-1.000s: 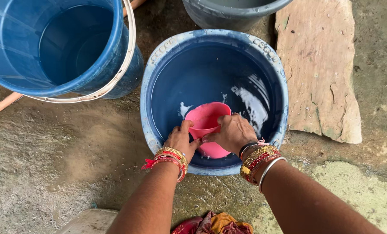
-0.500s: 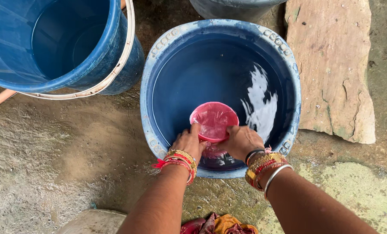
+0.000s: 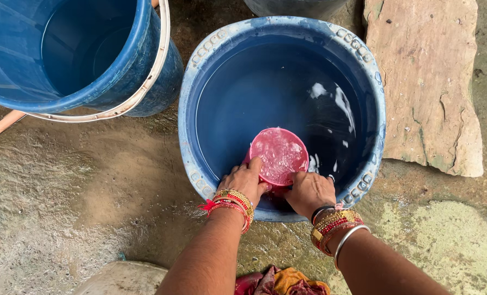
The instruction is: The person scoops water from a bucket into a pink mug and pours it over plants in a garden area, walking back and forth to refill the mug.
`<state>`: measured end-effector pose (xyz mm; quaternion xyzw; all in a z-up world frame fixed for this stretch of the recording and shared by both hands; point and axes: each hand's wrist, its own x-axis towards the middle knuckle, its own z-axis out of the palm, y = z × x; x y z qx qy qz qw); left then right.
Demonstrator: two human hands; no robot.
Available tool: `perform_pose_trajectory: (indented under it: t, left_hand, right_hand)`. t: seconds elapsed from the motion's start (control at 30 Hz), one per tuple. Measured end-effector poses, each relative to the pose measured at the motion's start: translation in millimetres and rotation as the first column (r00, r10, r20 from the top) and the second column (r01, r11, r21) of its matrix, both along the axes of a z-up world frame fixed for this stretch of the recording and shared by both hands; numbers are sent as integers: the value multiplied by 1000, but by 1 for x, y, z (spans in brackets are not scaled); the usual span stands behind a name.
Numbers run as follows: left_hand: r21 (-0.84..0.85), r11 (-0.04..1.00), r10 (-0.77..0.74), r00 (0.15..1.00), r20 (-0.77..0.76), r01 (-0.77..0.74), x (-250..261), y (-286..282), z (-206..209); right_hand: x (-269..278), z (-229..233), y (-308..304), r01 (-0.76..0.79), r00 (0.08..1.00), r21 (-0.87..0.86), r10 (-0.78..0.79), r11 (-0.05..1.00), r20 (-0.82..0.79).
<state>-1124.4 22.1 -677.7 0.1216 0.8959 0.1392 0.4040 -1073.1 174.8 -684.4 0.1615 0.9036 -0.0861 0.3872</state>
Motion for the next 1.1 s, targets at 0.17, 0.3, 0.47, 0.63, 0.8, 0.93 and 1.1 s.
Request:
perform_pose_trajectory:
  t: [0.17,0.3,0.47,0.63,0.8,0.93,1.1]
  left_hand:
    - [43,998,40,999,26,-41,5,-1,15]
    - [136,990,49,997,-54,-42,17,-6,27]
    - [175,985,57,964,-260,-11,26,-10,45]
    - [178,984,31,958,-286,22,15,-9,86]
    - [205,977,3,961,-277,56,-1,-8,159]
    - [160,981,-56,952,-300,108,-23,1,229]
    - [194,963,-85,894,-440,187,-46,17,315]
  right_hand:
    - [17,-2,6,21,985,-58,-30,998,-169]
    - [26,16,9,73,965,-151,-108,986,-239]
    - [26,53,13,-47,901,-194,-43,980,-432]
    - [10,118,16,-16,945,-313,-88,950,-315]
    - [-3,194,20,-109,920,-249,2,962,-392]
    - [-14,255,28,-66,922,-240,-33,969,-386]
    - [-28,340,45,-35,849,-221,-87,975,-521]
